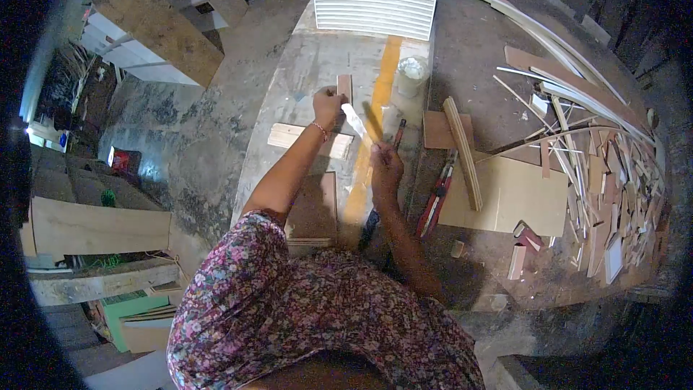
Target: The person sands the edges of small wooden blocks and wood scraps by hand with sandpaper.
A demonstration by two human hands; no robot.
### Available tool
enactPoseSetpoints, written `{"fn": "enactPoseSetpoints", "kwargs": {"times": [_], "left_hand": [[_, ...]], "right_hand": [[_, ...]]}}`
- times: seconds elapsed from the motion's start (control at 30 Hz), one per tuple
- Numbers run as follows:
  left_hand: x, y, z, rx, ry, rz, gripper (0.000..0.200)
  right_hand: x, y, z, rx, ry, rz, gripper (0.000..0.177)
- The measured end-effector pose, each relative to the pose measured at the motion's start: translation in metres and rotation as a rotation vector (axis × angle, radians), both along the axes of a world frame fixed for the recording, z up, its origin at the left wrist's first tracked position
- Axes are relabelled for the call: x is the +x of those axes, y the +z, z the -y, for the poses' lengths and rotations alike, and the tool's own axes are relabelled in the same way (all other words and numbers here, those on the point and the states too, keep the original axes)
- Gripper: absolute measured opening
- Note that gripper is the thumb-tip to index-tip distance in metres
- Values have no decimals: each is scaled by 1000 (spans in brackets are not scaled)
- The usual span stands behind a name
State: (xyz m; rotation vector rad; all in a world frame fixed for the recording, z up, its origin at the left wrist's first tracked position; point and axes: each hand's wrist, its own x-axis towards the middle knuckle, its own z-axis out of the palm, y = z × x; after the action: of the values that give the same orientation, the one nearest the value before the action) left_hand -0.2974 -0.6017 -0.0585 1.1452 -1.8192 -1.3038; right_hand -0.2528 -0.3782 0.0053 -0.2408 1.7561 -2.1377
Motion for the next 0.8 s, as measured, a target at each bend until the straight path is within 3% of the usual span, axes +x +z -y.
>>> {"fn": "enactPoseSetpoints", "kwargs": {"times": [0.1, 0.2, 0.27, 0.33, 0.37, 0.47, 0.53, 0.6, 0.67, 0.8], "left_hand": [[11, 19, -16, -290, 8, 8, 25], [29, 19, -22, -85, -103, -110, 24], [60, 63, -46, -73, -111, -48, 18], [87, 56, -52, 184, -193, -208, 16], [106, 56, -60, 158, -222, -215, 12], [177, 100, -87, 152, -553, -85, 22], [221, 106, -101, 83, -803, 87, 39], [255, 114, -119, -224, -1060, 199, 56], [277, 138, -154, -426, -910, 759, 66], [288, 89, -157, -449, -899, 689, 52]], "right_hand": [[1, -6, 17, -71, 47, 52, 17], [4, -1, 28, -82, 86, 46, 15], [10, 1, 27, -114, 112, 55, 15], [16, -2, 22, -203, 137, 95, 15], [21, -4, 20, -101, 98, 71, 17], [30, -10, 6, -149, 190, 206, 15], [43, -8, -2, -72, 178, 209, 15], [50, -11, -10, 22, 210, 180, 16], [56, -32, -15, -6, 235, 162, 16], [68, -26, -18, -12, 264, 139, 19]]}}
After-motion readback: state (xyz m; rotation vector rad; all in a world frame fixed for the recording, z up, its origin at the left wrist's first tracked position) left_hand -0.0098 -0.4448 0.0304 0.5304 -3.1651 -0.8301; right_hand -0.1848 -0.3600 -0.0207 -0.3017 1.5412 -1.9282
